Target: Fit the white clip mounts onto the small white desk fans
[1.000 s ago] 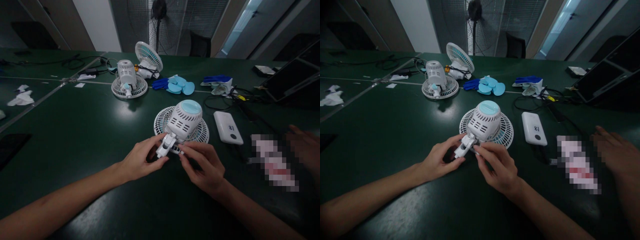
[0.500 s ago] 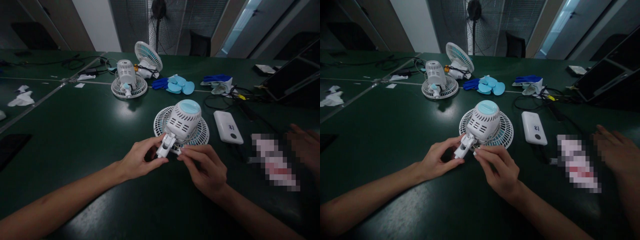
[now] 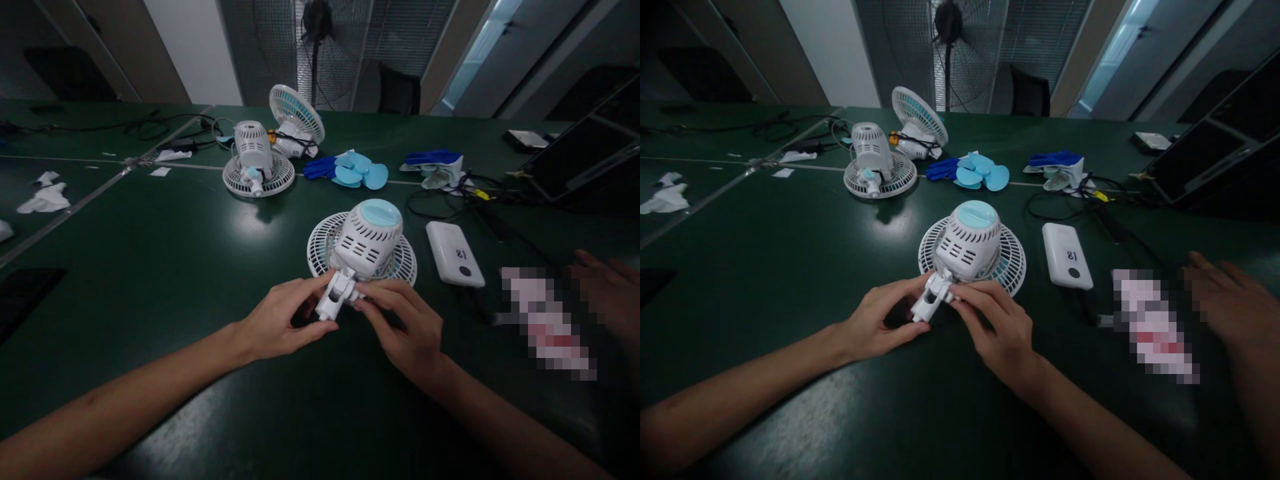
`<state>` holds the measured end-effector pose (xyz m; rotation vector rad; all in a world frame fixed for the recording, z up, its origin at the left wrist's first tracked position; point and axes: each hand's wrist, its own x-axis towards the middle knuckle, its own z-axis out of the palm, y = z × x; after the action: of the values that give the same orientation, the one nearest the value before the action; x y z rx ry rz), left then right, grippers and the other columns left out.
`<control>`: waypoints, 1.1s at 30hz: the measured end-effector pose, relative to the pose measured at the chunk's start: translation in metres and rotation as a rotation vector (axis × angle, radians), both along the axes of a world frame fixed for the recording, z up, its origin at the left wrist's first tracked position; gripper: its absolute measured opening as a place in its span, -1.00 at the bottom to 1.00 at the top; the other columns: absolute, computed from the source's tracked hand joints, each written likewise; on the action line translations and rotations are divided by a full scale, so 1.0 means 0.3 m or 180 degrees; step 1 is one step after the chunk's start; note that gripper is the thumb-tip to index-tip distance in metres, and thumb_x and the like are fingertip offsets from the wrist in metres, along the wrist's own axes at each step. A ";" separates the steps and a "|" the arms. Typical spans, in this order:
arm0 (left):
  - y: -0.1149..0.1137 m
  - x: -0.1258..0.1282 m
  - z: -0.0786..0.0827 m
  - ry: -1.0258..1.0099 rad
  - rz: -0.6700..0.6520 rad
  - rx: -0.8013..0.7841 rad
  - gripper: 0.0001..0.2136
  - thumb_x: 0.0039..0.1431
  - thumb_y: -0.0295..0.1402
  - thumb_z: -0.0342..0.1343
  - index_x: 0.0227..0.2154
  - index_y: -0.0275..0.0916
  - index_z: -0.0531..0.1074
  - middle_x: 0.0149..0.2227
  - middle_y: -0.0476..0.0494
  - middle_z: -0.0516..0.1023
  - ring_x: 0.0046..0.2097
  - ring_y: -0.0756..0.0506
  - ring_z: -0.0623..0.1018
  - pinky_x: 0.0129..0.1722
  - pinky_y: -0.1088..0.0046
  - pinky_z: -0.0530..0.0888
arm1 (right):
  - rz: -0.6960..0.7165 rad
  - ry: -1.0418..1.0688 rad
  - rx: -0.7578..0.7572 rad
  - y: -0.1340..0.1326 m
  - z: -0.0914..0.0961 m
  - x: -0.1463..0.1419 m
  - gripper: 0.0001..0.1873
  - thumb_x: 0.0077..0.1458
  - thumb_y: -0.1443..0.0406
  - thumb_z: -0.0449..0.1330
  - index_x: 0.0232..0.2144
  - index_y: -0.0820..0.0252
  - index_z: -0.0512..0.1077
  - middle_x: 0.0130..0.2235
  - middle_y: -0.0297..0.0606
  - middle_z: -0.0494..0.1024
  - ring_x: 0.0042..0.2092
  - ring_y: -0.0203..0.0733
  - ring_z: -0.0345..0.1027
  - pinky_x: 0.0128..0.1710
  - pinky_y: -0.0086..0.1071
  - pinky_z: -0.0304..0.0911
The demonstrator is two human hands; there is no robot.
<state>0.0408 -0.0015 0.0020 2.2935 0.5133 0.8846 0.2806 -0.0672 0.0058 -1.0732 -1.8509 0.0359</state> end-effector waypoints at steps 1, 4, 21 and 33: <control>0.000 0.000 -0.001 0.0024 -0.0027 0.0020 -0.34 0.35 -0.19 0.23 0.40 -0.21 0.11 -0.18 -0.12 0.56 -0.29 -0.04 0.51 -0.28 0.44 0.51 | -0.0032 0.0025 -0.0071 0.003 -0.003 0.000 -0.61 0.22 0.51 0.30 0.06 0.12 0.50 -0.12 -0.26 0.63 -0.13 -0.24 0.58 -0.09 -0.36 0.57; 0.002 0.000 0.000 0.0033 -0.0159 -0.0037 -0.34 0.38 -0.19 0.19 0.41 -0.21 0.07 -0.15 -0.16 0.57 -0.28 -0.06 0.52 -0.29 0.43 0.52 | -0.0032 -0.0262 0.0024 0.001 -0.010 0.003 -0.56 0.24 0.50 0.28 0.13 0.11 0.48 -0.12 -0.27 0.67 -0.15 -0.25 0.61 -0.16 -0.40 0.56; -0.003 0.005 0.010 -0.0214 -0.0179 -0.0396 -0.52 0.32 -0.31 0.28 0.24 -0.26 0.34 -0.13 -0.16 0.62 -0.31 0.01 0.59 -0.28 0.51 0.56 | -0.0143 -0.0314 0.0062 0.007 -0.012 0.024 -0.78 0.26 0.37 0.32 -0.04 0.11 0.54 -0.17 -0.27 0.71 -0.20 -0.21 0.65 -0.24 -0.40 0.55; -0.008 0.009 0.005 -0.0126 -0.0151 -0.0460 -0.56 0.32 -0.26 0.26 0.17 -0.25 0.31 -0.09 -0.19 0.59 -0.24 -0.04 0.60 -0.27 0.47 0.57 | -0.0138 0.0586 -0.0572 0.005 -0.045 0.033 -0.80 0.25 0.41 0.27 -0.09 0.11 0.47 -0.30 -0.37 0.61 -0.42 -0.30 0.53 -0.44 -0.44 0.46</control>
<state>0.0435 -0.0039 0.0035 2.1445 0.4873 0.8403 0.2906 -0.0657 -0.0076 -1.1917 -1.6818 0.2714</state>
